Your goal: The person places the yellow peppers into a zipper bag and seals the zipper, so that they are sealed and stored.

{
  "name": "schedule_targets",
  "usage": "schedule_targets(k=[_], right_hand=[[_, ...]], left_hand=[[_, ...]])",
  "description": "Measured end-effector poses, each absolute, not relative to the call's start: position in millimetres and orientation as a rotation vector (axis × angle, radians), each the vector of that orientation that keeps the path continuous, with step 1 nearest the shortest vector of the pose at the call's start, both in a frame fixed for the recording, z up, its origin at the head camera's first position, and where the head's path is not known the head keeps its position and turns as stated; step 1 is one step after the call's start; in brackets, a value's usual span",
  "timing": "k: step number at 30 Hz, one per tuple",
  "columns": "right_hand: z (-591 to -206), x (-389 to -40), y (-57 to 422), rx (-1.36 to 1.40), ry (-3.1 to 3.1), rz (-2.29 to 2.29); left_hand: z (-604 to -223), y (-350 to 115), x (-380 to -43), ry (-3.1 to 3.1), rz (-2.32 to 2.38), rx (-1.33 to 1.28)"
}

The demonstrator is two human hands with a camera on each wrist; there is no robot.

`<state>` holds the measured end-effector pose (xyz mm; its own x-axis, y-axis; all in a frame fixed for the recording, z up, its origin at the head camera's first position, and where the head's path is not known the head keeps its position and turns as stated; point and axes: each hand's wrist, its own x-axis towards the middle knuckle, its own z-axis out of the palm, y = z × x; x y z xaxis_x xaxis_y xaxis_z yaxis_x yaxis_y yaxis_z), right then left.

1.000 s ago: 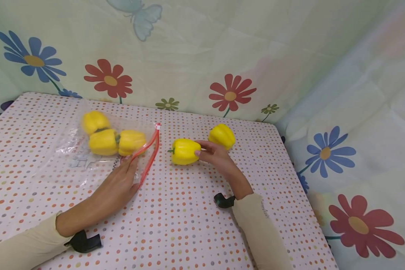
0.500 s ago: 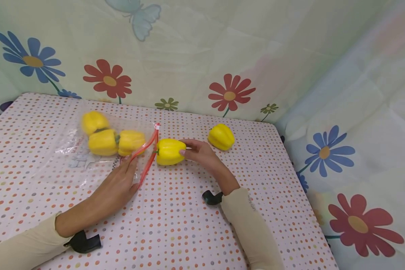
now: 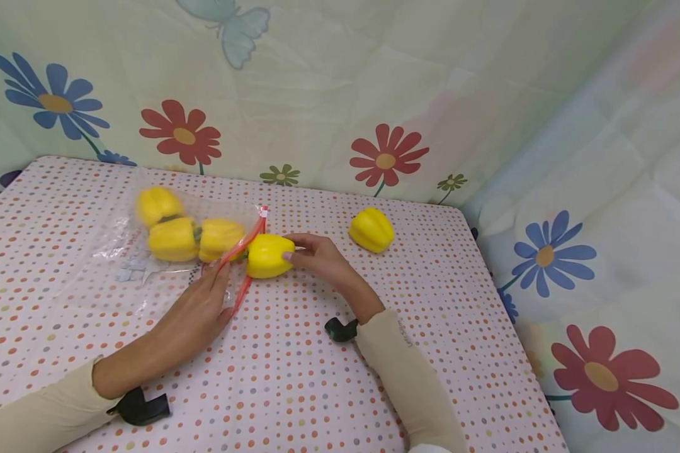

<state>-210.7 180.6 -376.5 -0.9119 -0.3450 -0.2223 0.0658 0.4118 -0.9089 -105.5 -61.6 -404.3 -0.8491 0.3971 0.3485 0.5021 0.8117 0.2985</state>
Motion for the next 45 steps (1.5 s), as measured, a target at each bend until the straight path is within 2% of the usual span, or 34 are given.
schedule_targets(k=[45], right_hand=[[-386,-225,132,-0.144,2.279,-1.644]], left_hand=[[-404,-61,-103,-2.756,-0.572,-0.734]])
